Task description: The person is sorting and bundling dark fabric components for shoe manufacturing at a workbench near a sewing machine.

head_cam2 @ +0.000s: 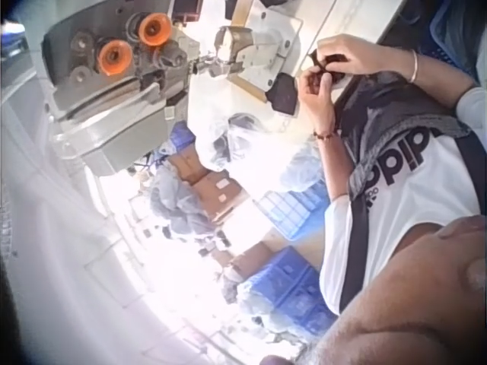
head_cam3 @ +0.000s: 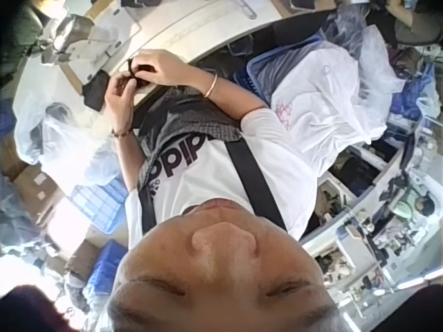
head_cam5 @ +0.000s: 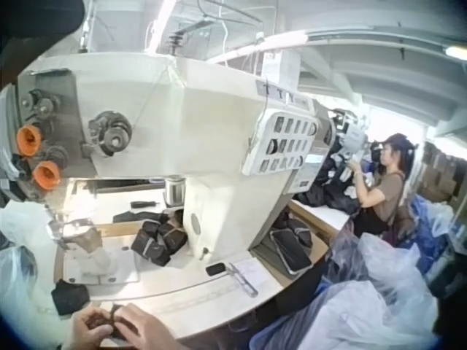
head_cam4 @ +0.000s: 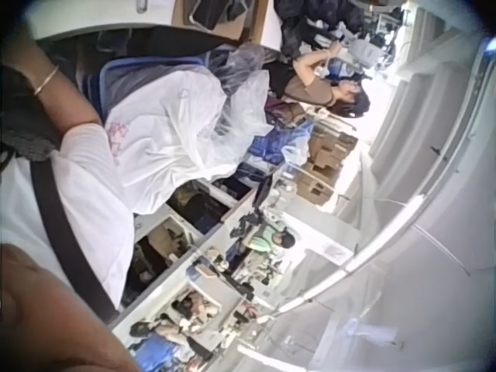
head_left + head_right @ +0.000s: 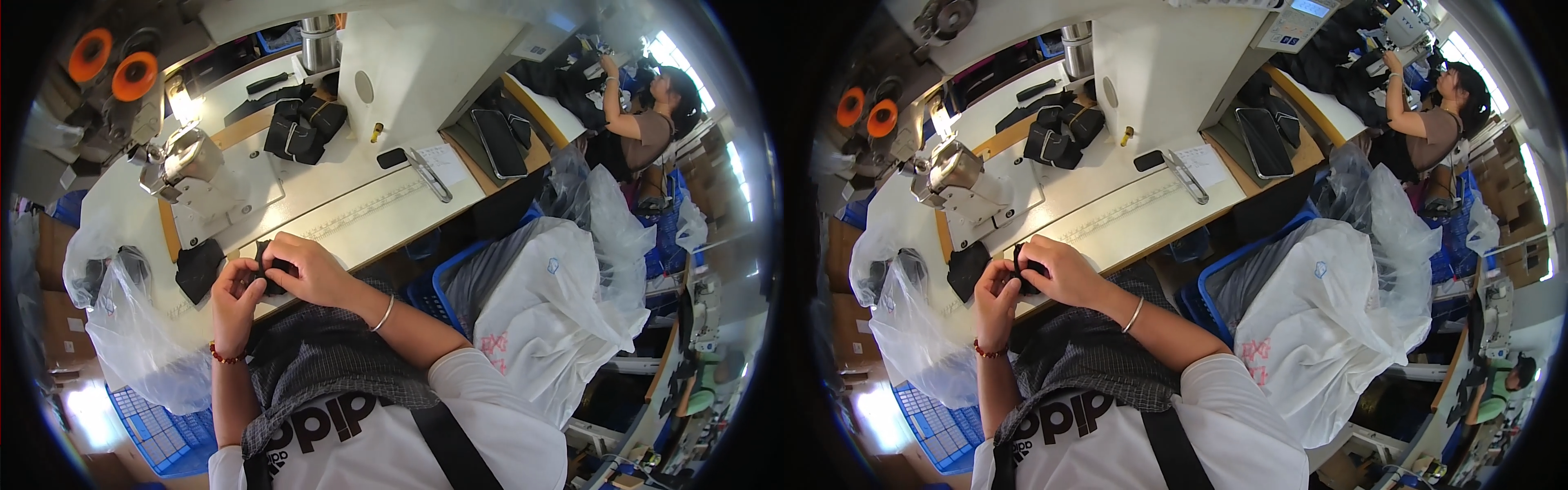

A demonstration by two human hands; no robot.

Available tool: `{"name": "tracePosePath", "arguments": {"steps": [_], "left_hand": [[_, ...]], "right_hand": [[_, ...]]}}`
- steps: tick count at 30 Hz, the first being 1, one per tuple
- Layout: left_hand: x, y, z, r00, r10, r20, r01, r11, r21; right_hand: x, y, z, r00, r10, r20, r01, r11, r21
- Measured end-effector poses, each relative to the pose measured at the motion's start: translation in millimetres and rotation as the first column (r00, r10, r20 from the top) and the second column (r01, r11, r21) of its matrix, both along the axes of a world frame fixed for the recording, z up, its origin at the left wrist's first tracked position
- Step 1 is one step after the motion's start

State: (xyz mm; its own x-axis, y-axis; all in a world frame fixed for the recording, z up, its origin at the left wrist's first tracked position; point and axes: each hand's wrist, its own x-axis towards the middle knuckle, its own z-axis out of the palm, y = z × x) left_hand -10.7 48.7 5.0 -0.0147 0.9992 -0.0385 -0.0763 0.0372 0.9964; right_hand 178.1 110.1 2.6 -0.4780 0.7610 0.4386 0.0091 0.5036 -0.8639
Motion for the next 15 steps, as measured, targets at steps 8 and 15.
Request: {"name": "tracePosePath", "arguments": {"steps": [8, 15], "left_hand": [[0.3, -0.6, 1.4, 0.999, 0.013, -0.031, -0.012, 1.000, 0.021], [-1.1, -2.6, 0.7, 1.000, 0.007, 0.021, -0.007, 1.000, -0.011]], "right_hand": [[-1.3, -0.8, -0.9, 0.999, 0.005, 0.039, -0.003, 0.999, -0.036], [-4.8, 1.0, -2.9, 0.999, 0.001, -0.035, 0.001, 0.999, 0.037]]}}
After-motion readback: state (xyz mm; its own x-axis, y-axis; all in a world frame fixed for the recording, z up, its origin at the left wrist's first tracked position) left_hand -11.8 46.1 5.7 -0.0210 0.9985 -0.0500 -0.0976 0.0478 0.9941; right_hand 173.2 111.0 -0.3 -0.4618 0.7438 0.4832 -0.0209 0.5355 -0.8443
